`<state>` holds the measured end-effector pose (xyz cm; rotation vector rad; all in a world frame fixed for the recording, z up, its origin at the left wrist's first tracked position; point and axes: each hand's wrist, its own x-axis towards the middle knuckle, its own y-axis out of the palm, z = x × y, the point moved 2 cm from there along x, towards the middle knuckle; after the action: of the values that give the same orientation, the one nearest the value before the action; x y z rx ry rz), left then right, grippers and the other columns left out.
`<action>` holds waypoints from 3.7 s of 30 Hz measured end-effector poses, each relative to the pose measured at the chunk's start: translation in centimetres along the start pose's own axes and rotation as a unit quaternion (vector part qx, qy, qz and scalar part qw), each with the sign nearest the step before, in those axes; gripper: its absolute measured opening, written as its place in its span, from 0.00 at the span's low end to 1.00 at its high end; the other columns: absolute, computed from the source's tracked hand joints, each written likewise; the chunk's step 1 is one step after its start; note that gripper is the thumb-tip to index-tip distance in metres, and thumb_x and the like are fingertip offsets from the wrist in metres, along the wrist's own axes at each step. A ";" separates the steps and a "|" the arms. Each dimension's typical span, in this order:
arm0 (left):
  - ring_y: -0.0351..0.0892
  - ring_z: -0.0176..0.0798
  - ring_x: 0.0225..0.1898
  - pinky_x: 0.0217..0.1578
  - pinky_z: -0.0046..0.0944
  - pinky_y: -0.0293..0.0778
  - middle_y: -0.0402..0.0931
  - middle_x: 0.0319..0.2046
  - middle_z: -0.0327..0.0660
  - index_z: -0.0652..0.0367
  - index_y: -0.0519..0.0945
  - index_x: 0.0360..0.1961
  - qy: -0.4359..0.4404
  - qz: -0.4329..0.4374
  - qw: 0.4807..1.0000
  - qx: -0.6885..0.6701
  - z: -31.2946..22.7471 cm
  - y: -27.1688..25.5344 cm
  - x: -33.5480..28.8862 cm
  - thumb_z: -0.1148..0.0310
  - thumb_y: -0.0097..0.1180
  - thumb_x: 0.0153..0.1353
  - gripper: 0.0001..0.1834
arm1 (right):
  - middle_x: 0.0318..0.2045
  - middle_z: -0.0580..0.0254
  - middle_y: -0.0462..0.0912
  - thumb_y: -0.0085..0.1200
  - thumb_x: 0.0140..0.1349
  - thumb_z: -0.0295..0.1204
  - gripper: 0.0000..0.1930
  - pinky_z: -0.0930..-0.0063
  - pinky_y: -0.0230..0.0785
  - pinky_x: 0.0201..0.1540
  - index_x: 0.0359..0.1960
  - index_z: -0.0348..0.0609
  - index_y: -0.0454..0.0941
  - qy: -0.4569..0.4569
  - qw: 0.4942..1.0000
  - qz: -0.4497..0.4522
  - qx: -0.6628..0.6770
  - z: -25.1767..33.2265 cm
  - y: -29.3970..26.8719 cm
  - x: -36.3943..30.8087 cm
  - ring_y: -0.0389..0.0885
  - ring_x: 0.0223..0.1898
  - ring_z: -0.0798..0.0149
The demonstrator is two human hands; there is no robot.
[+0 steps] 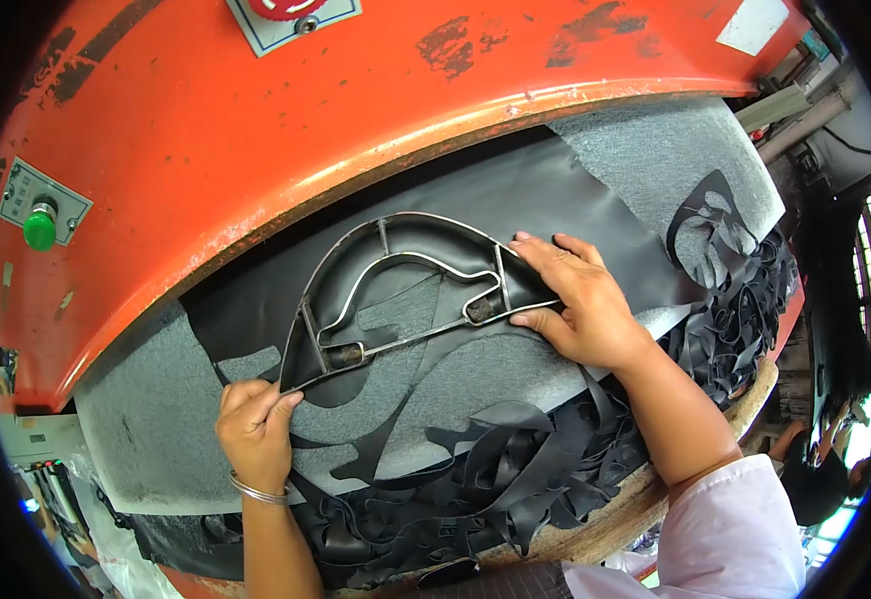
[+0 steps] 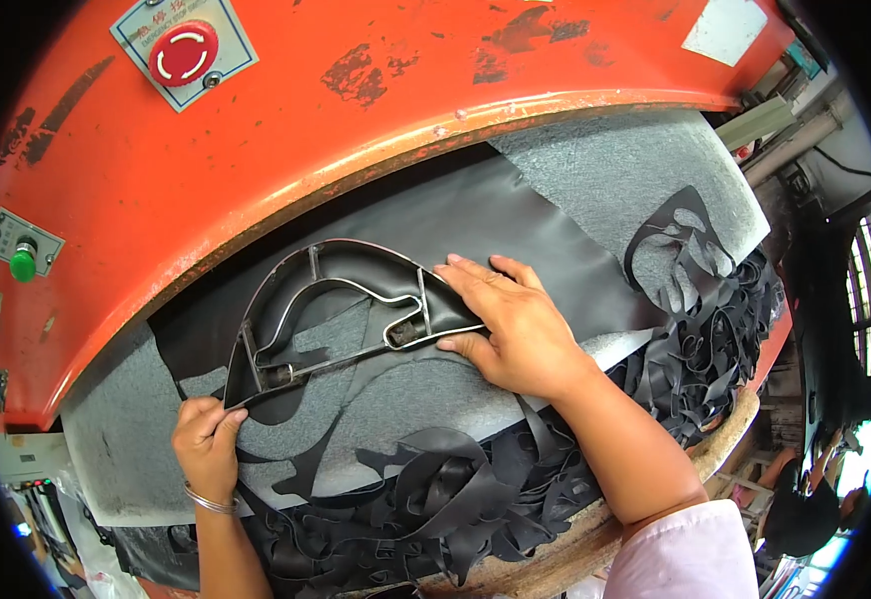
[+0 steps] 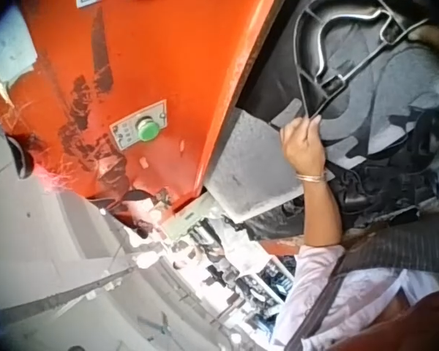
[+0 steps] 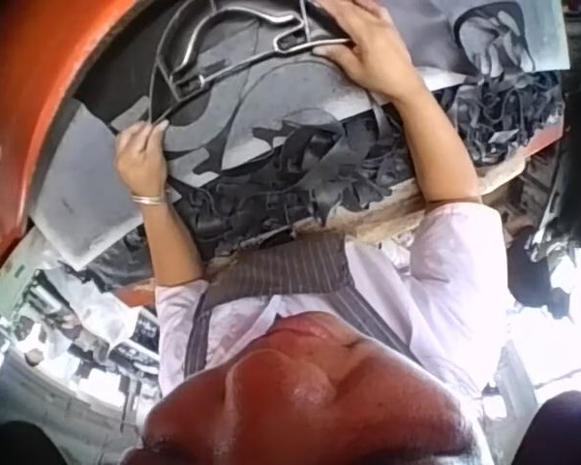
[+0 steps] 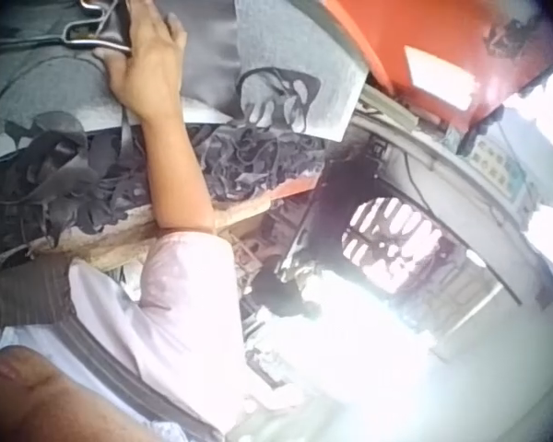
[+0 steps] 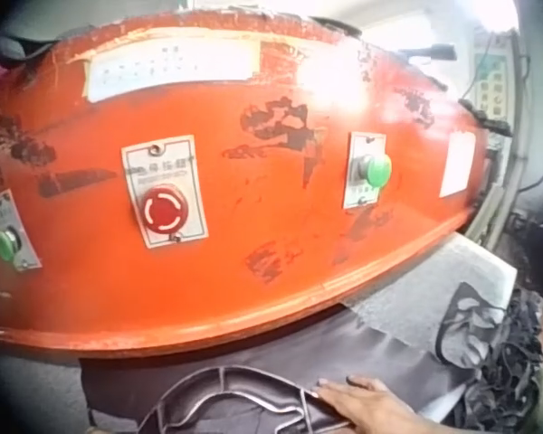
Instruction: Cutting leather shapes using a hydraulic press and metal dies for shoe manufacturing.
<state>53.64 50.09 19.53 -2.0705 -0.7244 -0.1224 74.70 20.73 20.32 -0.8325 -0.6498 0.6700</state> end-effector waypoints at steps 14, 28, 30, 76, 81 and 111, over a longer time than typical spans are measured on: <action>0.74 0.41 0.29 0.33 0.38 0.70 0.78 0.24 0.39 0.61 0.86 0.28 -0.004 -0.010 0.999 -0.033 0.1 -1.2 -0.9 0.74 0.69 0.43 0.08 | 0.57 0.43 0.75 0.66 0.52 0.37 0.34 0.53 0.56 0.65 0.59 0.35 0.68 -0.019 1.000 -0.005 -0.023 1.5 0.6 -1.3 0.72 0.60 0.48; 0.74 0.38 0.27 0.30 0.34 0.71 0.76 0.27 0.44 0.65 0.84 0.34 0.022 -0.128 0.985 -0.110 -7.2 -9.5 -6.4 0.71 0.64 0.56 0.08 | 0.66 0.46 0.62 0.47 0.69 0.35 0.29 0.62 0.50 0.69 0.67 0.32 0.57 0.121 0.848 -0.442 0.265 4.9 -7.9 -7.5 0.60 0.67 0.54; 0.72 0.40 0.27 0.30 0.36 0.69 0.74 0.25 0.44 0.65 0.82 0.30 0.110 -0.241 0.962 -0.070 -11.1 -12.6 -5.8 0.74 0.61 0.58 0.05 | 0.68 0.44 0.58 0.37 0.74 0.38 0.27 0.65 0.45 0.71 0.66 0.30 0.56 0.090 0.790 -0.555 0.244 7.6 -13.6 -6.2 0.57 0.69 0.54; 0.77 0.54 0.48 0.50 0.47 0.71 0.78 0.46 0.51 0.57 0.79 0.50 0.032 0.060 0.995 -0.078 -3.8 -5.3 -3.9 0.66 0.52 0.63 0.16 | 0.42 0.46 0.81 0.56 0.57 0.56 0.29 0.56 0.69 0.50 0.42 0.39 0.78 0.119 0.988 -0.027 -0.097 19.8 3.6 2.1 0.78 0.48 0.49; 0.56 0.47 0.70 0.68 0.52 0.49 0.63 0.67 0.43 0.48 0.70 0.64 0.009 0.108 0.984 0.144 1.7 -1.0 -1.1 0.69 0.45 0.65 0.24 | 0.46 0.54 0.76 0.61 0.55 0.49 0.24 0.57 0.60 0.55 0.44 0.44 0.76 0.115 0.970 -0.041 -0.210 18.3 6.7 9.4 0.69 0.56 0.55; 0.58 0.53 0.68 0.68 0.51 0.51 0.66 0.64 0.49 0.53 0.76 0.58 -0.086 0.132 0.974 0.164 -4.6 0.3 -2.0 0.64 0.49 0.63 0.21 | 0.29 0.35 0.80 0.48 0.56 0.27 0.14 0.51 0.75 0.36 0.44 0.35 0.71 -0.087 0.976 -0.127 -0.156 -2.3 -22.5 2.9 0.82 0.32 0.39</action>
<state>52.98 45.45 21.31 -1.8514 -0.5231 0.3111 84.31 10.56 38.38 -0.9650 -1.0207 0.4147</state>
